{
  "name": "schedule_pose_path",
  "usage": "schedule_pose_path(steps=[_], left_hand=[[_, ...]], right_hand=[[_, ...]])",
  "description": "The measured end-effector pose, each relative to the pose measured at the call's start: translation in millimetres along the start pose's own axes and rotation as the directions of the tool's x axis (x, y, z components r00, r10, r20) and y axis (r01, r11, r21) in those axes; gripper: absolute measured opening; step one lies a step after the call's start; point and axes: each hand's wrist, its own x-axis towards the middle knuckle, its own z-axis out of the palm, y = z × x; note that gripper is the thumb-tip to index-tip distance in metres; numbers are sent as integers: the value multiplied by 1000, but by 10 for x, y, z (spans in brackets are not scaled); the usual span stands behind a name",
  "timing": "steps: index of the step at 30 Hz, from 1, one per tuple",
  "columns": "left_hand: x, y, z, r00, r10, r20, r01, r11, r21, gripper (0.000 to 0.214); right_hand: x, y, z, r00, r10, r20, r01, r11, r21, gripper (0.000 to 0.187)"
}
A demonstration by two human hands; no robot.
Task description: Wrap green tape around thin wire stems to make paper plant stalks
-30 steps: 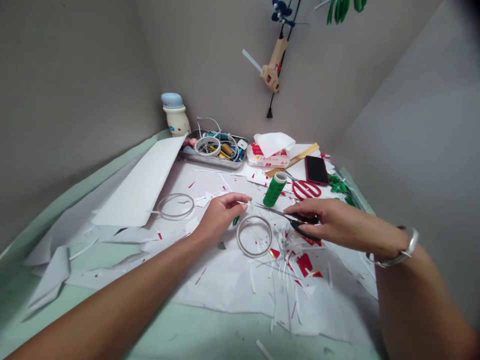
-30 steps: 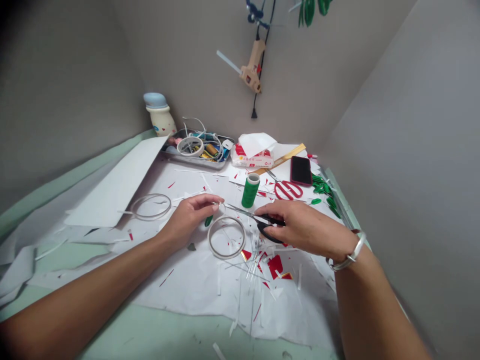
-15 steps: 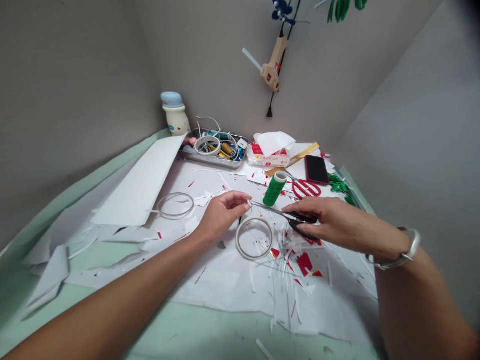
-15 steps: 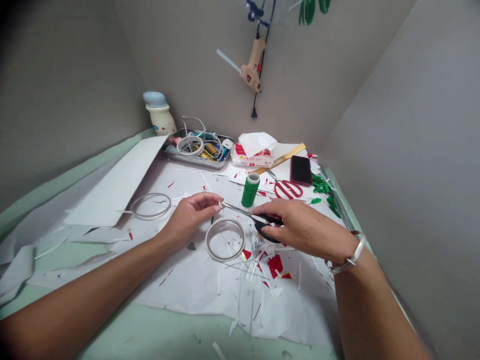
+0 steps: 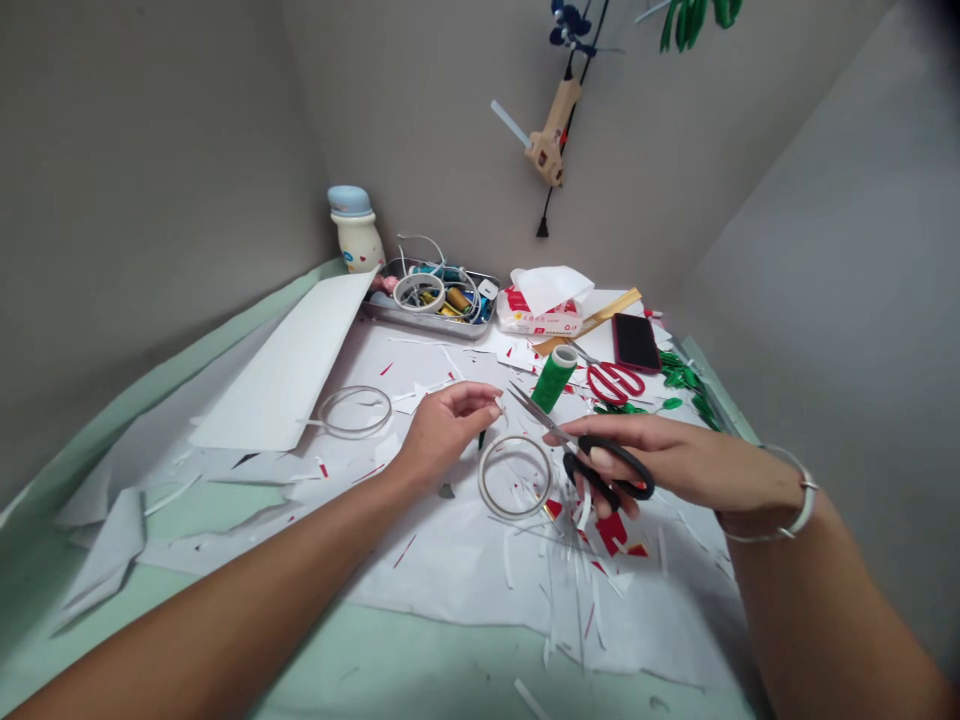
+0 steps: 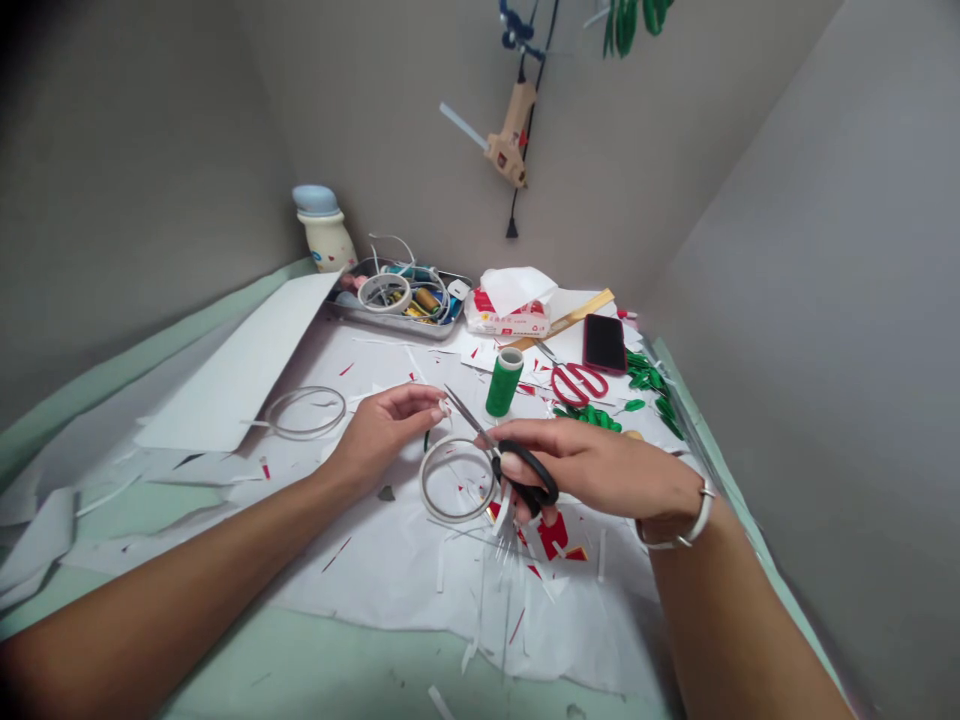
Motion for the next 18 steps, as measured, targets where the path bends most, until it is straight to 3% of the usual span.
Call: schedule_pose_path(steps=[10, 15, 18], left_hand=[[-4, -22, -3, 999, 0, -35, 0, 1000, -12, 29], [-7, -7, -9, 999, -30, -13, 30, 999, 19, 43], [-4, -7, -11, 999, -43, -31, 44, 999, 27, 38]], right_hand=[[252, 106, 232, 1000, -30, -7, 30, 887, 460, 40], [291, 102, 270, 999, 1, -46, 24, 847, 531, 35], [292, 89, 283, 998, 22, -55, 10, 851, 525, 34]])
